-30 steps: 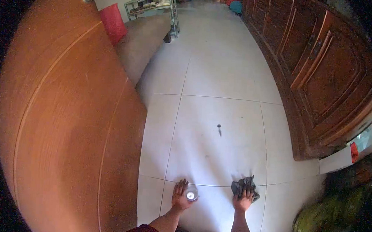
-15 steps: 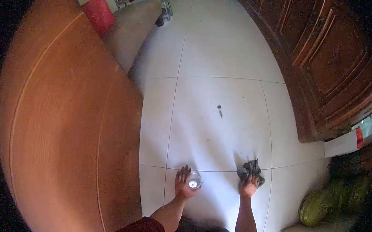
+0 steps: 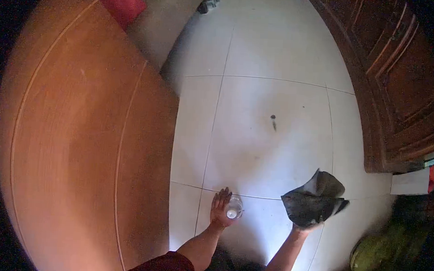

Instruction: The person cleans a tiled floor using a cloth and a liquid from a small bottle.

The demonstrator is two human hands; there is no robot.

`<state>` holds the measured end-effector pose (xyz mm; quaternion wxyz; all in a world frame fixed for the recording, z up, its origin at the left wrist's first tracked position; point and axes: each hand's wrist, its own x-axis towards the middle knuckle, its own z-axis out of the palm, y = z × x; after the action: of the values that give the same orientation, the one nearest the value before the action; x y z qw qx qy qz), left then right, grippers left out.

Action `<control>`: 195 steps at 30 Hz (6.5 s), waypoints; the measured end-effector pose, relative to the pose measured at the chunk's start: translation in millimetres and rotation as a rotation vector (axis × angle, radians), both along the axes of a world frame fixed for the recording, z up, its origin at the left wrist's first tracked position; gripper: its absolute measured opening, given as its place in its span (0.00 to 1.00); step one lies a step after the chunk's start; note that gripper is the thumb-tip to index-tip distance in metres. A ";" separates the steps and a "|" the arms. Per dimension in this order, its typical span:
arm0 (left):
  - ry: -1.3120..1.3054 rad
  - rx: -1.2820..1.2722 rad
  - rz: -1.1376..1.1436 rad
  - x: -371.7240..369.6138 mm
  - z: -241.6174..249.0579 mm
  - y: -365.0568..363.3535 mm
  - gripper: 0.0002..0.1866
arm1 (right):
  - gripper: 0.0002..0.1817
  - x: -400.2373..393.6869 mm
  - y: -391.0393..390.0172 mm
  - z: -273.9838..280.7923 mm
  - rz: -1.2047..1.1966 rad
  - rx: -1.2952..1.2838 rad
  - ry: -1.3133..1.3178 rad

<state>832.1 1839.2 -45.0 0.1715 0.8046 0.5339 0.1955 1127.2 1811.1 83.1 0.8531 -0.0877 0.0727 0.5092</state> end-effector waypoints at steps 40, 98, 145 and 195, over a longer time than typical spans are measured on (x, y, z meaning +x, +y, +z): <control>0.470 -0.001 0.052 18.5 -26.9 136.7 0.54 | 0.39 -38.9 131.6 -45.6 0.232 -0.697 -0.226; 0.442 -0.019 0.084 17.8 -15.8 130.9 0.57 | 0.39 -31.2 301.9 -136.5 0.326 -1.032 -2.747; 0.490 -0.017 0.047 7.8 -25.8 124.5 0.53 | 0.48 -3.0 322.5 -127.9 0.619 -1.274 -2.672; 0.355 -0.005 0.120 23.4 -10.1 125.8 0.50 | 0.34 -5.4 323.8 -152.0 0.481 -0.539 -2.758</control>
<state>855.4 1965.0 -55.0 0.0649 0.7926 0.6035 0.0590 1121.8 2134.9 -68.8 0.0918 -0.6718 -0.7254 0.1186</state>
